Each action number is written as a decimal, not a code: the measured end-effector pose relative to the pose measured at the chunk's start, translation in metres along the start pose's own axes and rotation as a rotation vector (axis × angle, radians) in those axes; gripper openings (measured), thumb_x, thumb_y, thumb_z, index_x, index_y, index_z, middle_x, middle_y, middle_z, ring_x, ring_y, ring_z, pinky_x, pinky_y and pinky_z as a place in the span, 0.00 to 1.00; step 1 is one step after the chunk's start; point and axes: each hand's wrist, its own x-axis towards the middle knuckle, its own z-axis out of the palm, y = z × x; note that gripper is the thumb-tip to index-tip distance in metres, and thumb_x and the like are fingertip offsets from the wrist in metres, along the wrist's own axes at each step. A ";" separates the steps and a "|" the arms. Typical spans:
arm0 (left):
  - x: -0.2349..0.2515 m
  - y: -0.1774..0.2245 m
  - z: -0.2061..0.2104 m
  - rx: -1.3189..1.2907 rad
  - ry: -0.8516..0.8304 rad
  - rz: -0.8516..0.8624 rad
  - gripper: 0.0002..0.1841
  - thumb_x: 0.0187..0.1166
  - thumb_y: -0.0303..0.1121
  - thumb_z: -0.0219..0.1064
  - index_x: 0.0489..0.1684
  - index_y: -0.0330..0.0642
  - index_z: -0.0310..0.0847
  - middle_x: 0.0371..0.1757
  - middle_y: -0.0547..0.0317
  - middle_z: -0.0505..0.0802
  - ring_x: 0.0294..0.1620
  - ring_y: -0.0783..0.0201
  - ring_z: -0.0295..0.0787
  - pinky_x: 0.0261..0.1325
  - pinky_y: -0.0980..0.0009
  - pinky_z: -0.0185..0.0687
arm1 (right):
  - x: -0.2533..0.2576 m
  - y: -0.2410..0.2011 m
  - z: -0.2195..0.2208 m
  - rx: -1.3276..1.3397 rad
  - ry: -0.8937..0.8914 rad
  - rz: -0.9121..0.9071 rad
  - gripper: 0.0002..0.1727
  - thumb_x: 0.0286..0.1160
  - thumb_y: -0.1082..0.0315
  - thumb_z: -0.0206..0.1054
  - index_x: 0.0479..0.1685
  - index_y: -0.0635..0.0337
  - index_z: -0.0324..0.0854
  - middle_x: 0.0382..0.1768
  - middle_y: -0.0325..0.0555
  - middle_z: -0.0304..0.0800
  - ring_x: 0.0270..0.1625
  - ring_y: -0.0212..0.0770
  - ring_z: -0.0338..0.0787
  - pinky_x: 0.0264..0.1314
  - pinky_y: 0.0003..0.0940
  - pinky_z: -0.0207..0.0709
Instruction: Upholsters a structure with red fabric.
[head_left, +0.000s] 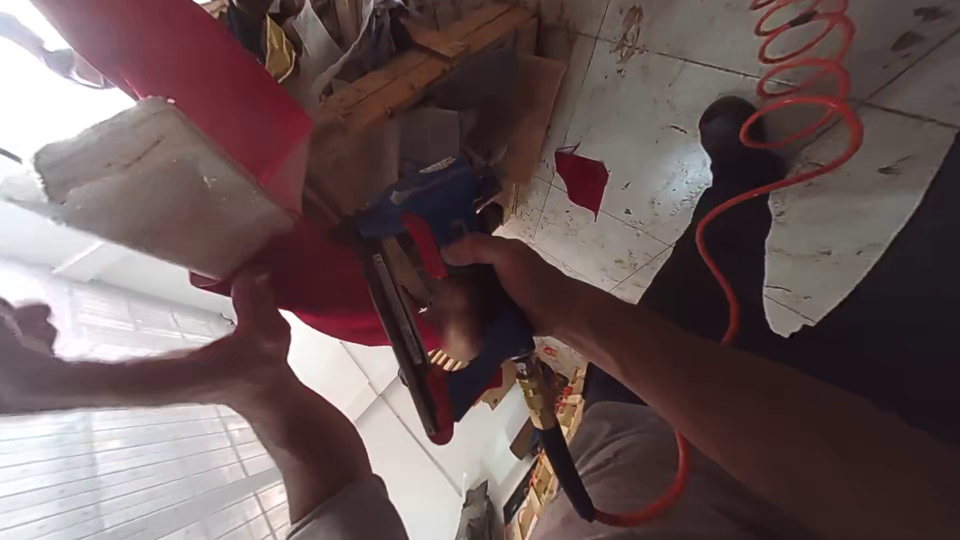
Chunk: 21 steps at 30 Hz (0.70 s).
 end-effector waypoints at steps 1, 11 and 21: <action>-0.006 0.013 0.000 0.000 0.069 -0.059 0.54 0.59 0.45 0.88 0.77 0.13 0.58 0.70 0.23 0.78 0.73 0.46 0.77 0.79 0.56 0.72 | 0.003 -0.001 0.001 0.007 -0.016 0.001 0.22 0.93 0.54 0.43 0.35 0.57 0.74 0.18 0.41 0.80 0.16 0.36 0.86 0.22 0.33 0.89; -0.051 0.065 0.049 -0.036 0.147 -0.162 0.18 0.79 0.36 0.69 0.53 0.28 0.76 0.49 0.49 0.80 0.46 0.64 0.77 0.45 0.73 0.72 | 0.013 -0.014 -0.011 0.010 -0.114 0.074 0.15 0.91 0.60 0.45 0.40 0.57 0.73 0.18 0.41 0.82 0.17 0.36 0.87 0.23 0.34 0.91; -0.111 0.020 0.059 0.144 0.275 -0.033 0.25 0.82 0.39 0.70 0.58 0.21 0.68 0.51 0.45 0.80 0.46 0.62 0.81 0.48 0.71 0.77 | -0.005 -0.038 -0.037 0.061 -0.101 0.068 0.11 0.83 0.63 0.53 0.48 0.58 0.79 0.17 0.37 0.82 0.17 0.33 0.87 0.22 0.30 0.90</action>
